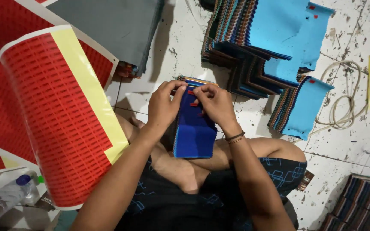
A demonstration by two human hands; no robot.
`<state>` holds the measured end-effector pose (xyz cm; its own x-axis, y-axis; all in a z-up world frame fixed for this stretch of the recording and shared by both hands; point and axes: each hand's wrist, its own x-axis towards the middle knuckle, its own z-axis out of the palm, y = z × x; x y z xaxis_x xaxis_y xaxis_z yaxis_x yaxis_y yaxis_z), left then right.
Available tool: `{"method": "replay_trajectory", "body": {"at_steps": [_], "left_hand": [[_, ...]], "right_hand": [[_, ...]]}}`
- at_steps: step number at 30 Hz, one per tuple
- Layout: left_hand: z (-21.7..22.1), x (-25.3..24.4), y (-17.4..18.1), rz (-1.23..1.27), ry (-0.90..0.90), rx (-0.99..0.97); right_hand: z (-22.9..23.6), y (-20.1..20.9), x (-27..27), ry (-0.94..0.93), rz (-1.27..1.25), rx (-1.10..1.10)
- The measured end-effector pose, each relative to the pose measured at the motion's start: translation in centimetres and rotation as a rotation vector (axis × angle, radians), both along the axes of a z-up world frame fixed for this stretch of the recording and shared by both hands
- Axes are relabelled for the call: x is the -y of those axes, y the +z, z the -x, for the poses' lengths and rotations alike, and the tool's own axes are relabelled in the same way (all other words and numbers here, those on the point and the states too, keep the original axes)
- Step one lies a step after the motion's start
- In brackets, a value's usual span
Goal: The person sits on the floor and repeatedly peels small red stickers from a large red sheet. They then apply the stickers to the spine of small notebooks, pressing them down. The person works on several notebooks with different colored covers, including blue, purple, and white.
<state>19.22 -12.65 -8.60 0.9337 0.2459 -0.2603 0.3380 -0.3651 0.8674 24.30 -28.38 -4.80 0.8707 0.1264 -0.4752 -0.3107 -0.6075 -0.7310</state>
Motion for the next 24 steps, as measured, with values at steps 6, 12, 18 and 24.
{"method": "replay_trajectory", "body": {"at_steps": [6, 12, 18, 24], "left_hand": [[-0.1, 0.4, 0.3, 0.002, -0.001, -0.024], [-0.2, 0.6, -0.4, -0.023, -0.006, -0.042], [0.1, 0.3, 1.4, -0.092, -0.07, 0.043], [0.8, 0.0, 1.6, -0.422, -0.241, 0.182]], "right_hand": [[0.0, -2.4, 0.3, 0.026, 0.106, 0.064], [0.8, -2.7, 0.1, 0.139, 0.339, 0.227], [1.2, -2.4, 0.4, 0.117, 0.285, 0.204], [2.8, 1.0, 0.4, 0.003, 0.053, 0.06]]}}
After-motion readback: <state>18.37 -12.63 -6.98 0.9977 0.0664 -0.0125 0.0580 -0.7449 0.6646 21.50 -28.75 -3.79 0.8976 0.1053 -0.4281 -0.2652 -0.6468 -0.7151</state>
